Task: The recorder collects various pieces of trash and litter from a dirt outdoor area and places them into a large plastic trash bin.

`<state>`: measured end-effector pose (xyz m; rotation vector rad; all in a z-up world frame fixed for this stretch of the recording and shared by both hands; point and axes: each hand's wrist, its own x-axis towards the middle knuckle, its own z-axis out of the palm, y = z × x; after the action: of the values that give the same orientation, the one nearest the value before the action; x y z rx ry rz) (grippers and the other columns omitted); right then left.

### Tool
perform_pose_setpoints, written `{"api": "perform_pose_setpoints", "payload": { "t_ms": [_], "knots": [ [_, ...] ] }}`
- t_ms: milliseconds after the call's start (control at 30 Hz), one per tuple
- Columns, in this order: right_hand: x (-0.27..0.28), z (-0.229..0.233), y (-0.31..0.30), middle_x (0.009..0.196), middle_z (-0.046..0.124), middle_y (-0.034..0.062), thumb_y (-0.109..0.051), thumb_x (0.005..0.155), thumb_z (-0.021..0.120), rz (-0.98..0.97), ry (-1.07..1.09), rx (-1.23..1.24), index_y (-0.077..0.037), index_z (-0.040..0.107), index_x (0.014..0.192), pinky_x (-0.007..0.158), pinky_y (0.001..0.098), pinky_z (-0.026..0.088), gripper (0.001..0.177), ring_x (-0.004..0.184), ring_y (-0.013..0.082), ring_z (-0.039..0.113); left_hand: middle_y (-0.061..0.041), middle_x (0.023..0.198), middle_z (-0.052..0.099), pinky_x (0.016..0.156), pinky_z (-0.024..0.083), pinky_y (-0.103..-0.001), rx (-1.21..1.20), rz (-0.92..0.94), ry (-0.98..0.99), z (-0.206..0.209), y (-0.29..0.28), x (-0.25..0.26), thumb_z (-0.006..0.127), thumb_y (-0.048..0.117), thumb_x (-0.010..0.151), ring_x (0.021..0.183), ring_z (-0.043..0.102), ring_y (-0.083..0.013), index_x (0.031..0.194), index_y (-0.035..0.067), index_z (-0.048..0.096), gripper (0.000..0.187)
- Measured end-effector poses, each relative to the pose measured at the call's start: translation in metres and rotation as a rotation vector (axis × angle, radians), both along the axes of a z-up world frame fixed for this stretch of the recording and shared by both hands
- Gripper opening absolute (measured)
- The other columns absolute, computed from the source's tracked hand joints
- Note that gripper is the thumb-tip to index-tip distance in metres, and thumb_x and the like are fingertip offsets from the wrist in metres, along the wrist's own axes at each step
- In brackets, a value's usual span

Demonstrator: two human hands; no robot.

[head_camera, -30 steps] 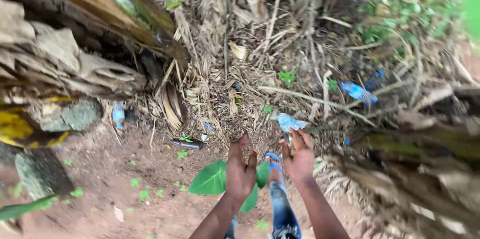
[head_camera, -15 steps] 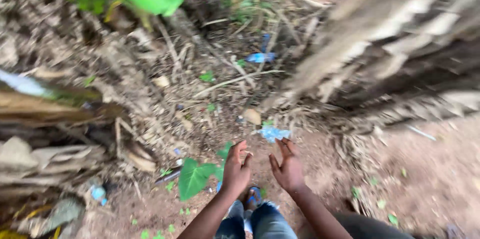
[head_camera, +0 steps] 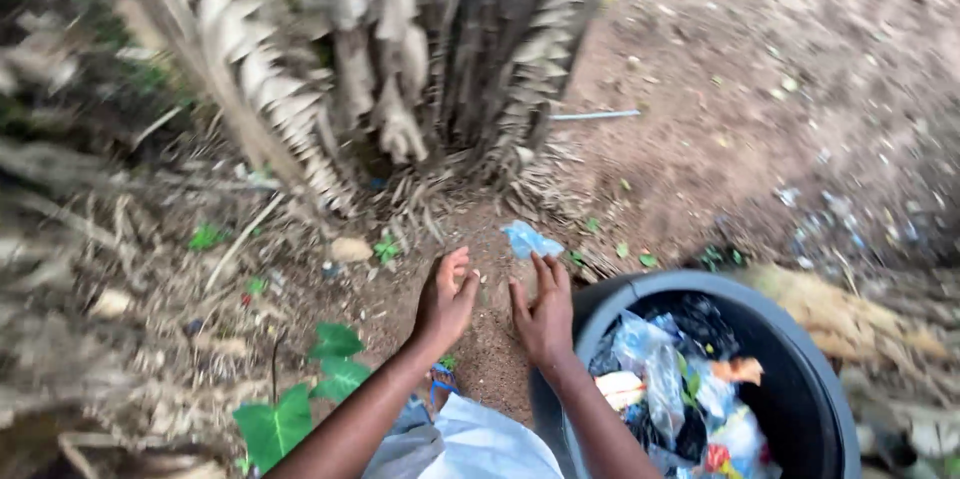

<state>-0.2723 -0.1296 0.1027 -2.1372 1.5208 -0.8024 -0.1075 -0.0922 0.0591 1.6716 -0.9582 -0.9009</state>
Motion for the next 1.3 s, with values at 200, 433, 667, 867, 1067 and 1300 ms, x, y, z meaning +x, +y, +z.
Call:
{"api": "perform_pose_setpoints", "payload": {
  "t_ms": [200,433,667,867,1067,1300],
  "knots": [
    [-0.069,0.010,0.007,0.142,0.050,0.0289,-0.026,0.092,0.071,-0.441,0.033,-0.090,0.002,0.053,0.141,0.111,0.0478,0.039,0.059,0.132,0.0452,0.049,-0.016,0.129,0.065,0.094,0.055,-0.037,-0.056,-0.392,0.080,0.003,-0.023,-0.051,0.064,0.018,0.094,0.113,0.066,-0.0249,0.140,0.004,0.052,0.049],
    [-0.123,-0.009,0.038,0.146,0.046,0.0355,-0.027,0.095,0.069,-0.906,0.113,-0.214,0.012,0.046,0.144,0.116,0.0509,0.036,0.067,0.136,0.0494,0.045,-0.017,0.131,0.064,0.098,0.053,-0.040,-0.095,-0.782,-0.038,0.067,-0.052,-0.083,0.064,0.018,0.094,0.117,0.065,-0.0287,0.138,0.003,0.052,0.049],
    [-0.164,-0.047,0.052,0.124,0.063,0.0329,-0.038,0.090,0.071,-1.140,0.119,0.344,0.004,0.067,0.124,0.098,0.0485,0.052,0.054,0.111,0.0459,0.066,-0.019,0.127,0.063,0.097,0.052,-0.041,-0.189,-1.026,-0.035,0.071,-0.088,-0.132,0.064,0.017,0.094,0.115,0.065,-0.0309,0.138,0.001,0.052,0.048],
    [-0.175,-0.039,-0.017,0.114,0.076,0.0197,-0.026,0.093,0.066,-1.253,-0.191,0.315,-0.003,0.073,0.114,0.075,0.0419,0.059,0.032,0.090,0.0379,0.073,-0.016,0.127,0.064,0.097,0.052,-0.040,-0.129,-1.116,0.003,0.070,-0.172,-0.174,0.061,0.017,0.095,0.116,0.064,-0.0290,0.137,0.002,0.055,0.044],
    [-0.230,-0.019,-0.137,0.109,0.076,0.0168,-0.016,0.090,0.069,-1.057,-0.246,0.109,-0.002,0.076,0.102,0.068,0.0355,0.062,0.020,0.087,0.0275,0.077,-0.018,0.134,0.059,0.103,0.047,-0.042,-0.253,-1.008,-0.130,0.085,-0.297,-0.215,0.062,0.015,0.096,0.124,0.059,-0.0345,0.134,0.000,0.057,0.042],
    [-0.288,0.054,-0.257,0.095,0.077,0.0153,-0.023,0.095,0.067,-0.997,-0.267,0.107,-0.003,0.075,0.109,0.070,0.0352,0.060,0.026,0.082,0.0224,0.077,-0.016,0.134,0.059,0.099,0.052,-0.040,-0.178,-0.967,-0.123,0.115,-0.411,-0.276,0.056,0.018,0.099,0.122,0.062,-0.0285,0.136,0.000,0.055,0.041]
  ]
}}
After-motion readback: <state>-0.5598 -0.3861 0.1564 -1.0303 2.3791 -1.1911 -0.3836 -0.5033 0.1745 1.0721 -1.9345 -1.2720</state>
